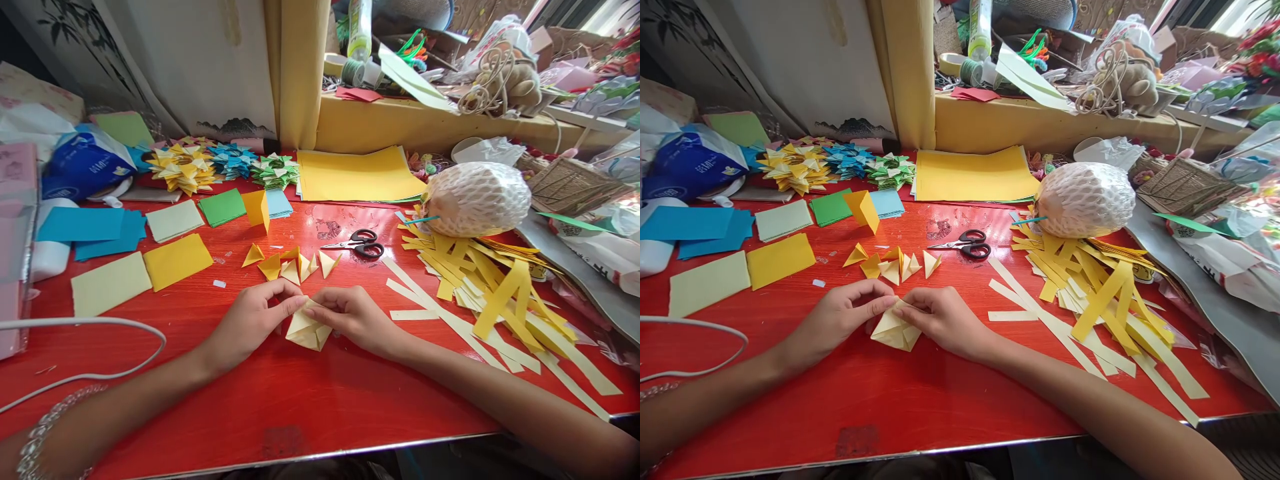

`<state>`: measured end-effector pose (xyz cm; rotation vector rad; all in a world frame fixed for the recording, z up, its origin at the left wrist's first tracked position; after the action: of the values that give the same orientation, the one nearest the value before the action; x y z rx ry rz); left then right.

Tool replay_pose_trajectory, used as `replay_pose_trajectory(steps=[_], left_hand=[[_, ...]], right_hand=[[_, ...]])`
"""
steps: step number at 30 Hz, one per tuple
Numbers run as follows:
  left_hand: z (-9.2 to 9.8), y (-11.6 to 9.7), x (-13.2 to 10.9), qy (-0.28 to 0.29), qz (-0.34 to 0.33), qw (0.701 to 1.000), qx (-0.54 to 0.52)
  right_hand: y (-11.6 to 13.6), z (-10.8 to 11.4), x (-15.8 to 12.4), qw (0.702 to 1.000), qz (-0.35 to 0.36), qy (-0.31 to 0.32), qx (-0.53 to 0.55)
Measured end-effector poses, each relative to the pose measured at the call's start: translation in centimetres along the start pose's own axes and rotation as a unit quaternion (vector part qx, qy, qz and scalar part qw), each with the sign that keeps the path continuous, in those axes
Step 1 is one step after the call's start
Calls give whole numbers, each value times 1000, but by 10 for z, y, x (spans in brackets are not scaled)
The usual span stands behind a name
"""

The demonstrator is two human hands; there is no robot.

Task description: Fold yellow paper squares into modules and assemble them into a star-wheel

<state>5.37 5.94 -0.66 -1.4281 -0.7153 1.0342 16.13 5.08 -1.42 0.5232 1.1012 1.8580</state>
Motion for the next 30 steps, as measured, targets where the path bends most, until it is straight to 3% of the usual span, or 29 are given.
replay_pose_trajectory(steps=[7, 18, 21, 26, 30], left_hand=[[-5, 12, 4, 84, 72, 993, 34], [-3, 12, 2, 80, 53, 993, 74], [-2, 13, 3, 67, 57, 995, 41], [-4, 8, 4, 65, 30, 994, -87], [-8, 5, 1, 72, 15, 997, -33]], right_hand=[[-5, 6, -1, 999, -9, -33, 1], [-8, 6, 0, 997, -22, -29, 66], [-10, 5, 1, 994, -36, -33, 98], [-14, 9, 1, 986, -49, -71, 146], [-11, 15, 0, 989, -37, -103, 102]])
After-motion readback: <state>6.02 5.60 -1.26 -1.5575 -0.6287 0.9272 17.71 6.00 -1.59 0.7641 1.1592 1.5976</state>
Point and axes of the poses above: each hand's wrist, its own x-axis towards the middle knuckle, its own z-axis out of the back of the hand, y = z × x, the point moved 8 cm from there along x, towards the middle knuckle, and after that the axes turned 13 degrees about -x, right-handed, at the moved point
